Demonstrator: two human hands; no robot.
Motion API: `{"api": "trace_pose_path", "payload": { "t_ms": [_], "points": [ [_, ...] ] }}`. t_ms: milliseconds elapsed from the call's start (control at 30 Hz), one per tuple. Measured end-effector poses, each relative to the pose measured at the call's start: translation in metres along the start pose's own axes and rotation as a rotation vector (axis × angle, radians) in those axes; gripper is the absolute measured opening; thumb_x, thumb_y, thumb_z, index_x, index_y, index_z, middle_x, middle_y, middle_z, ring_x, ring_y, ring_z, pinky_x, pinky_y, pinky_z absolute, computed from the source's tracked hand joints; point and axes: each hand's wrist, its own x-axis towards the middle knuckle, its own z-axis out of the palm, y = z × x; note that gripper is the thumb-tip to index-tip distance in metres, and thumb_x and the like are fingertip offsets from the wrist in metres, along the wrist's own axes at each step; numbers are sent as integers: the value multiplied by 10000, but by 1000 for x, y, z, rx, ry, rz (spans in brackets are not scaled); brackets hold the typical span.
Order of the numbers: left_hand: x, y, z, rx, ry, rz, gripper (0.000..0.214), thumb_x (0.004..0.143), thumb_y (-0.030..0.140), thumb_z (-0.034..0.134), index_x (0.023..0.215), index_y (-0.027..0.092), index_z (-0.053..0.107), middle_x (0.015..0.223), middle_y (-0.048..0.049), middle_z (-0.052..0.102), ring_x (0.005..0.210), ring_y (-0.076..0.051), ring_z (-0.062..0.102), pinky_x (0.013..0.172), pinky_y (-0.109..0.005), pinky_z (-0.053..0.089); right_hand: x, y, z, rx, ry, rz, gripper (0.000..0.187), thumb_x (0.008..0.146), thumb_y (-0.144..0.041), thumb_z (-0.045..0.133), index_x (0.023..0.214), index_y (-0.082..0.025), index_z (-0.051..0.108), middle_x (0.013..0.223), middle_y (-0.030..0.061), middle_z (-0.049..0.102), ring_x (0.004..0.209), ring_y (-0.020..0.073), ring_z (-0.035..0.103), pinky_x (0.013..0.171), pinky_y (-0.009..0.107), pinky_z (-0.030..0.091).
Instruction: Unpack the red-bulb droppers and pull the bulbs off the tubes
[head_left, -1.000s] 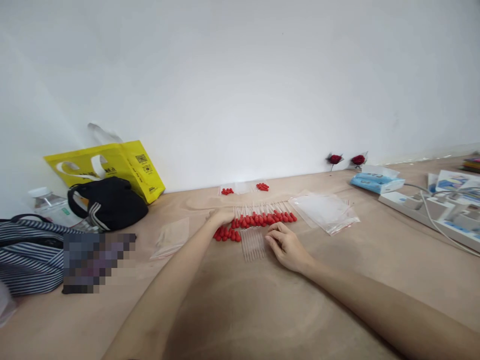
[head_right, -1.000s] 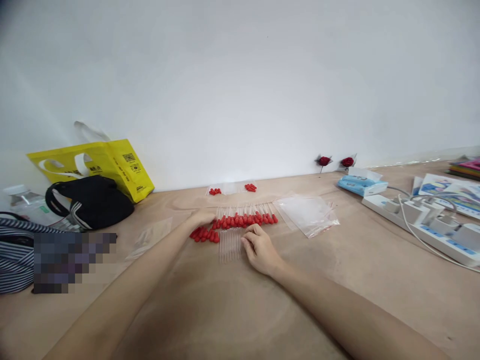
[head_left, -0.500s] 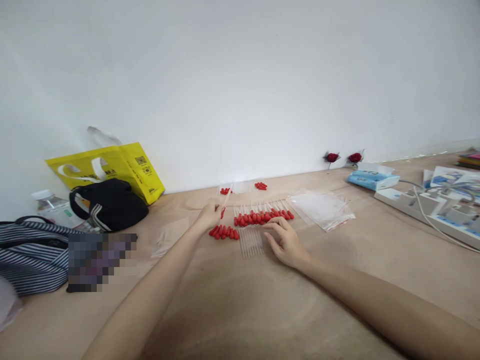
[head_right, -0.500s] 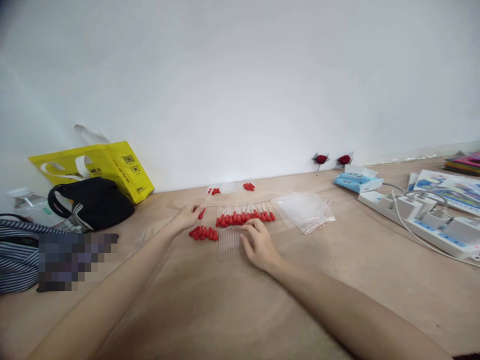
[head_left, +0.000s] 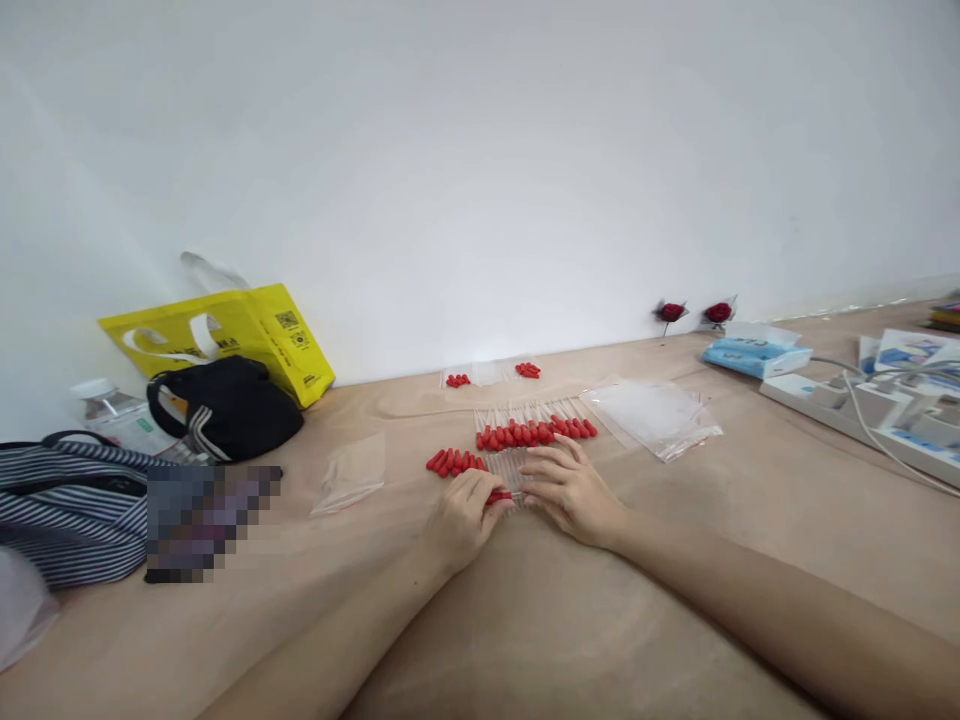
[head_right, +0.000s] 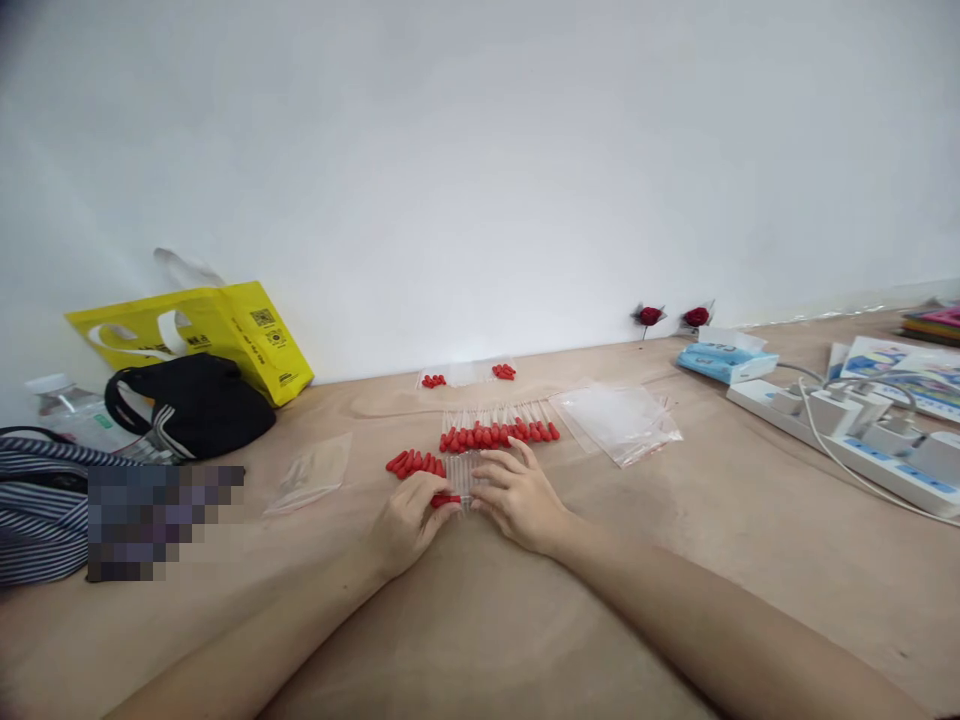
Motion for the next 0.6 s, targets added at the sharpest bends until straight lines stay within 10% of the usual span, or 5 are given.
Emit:
{"api": "trace_pose_path", "payload": {
  "t_ms": [200,600],
  "points": [
    [1,-4,-1,19,11,118,196,824,266,492,944,157,603,1090,-111,595,1076,-236,497,883,-419,418,-2,0,1,26,21,-8,131,833,-202,460,839,-194,591,1066,46,613,1082,195,489,998,470,263],
    [-4,-7,-6,0,-19,169,140,823,187,488,780,189,621,957,-37,676,1030,-209,557,920,-446,358,-6,-1,-3,-19,37,-39,106,840,-188,454,794,-207,548,676,-10,673,1111,199,479,1013,572,-16]
  ]
}}
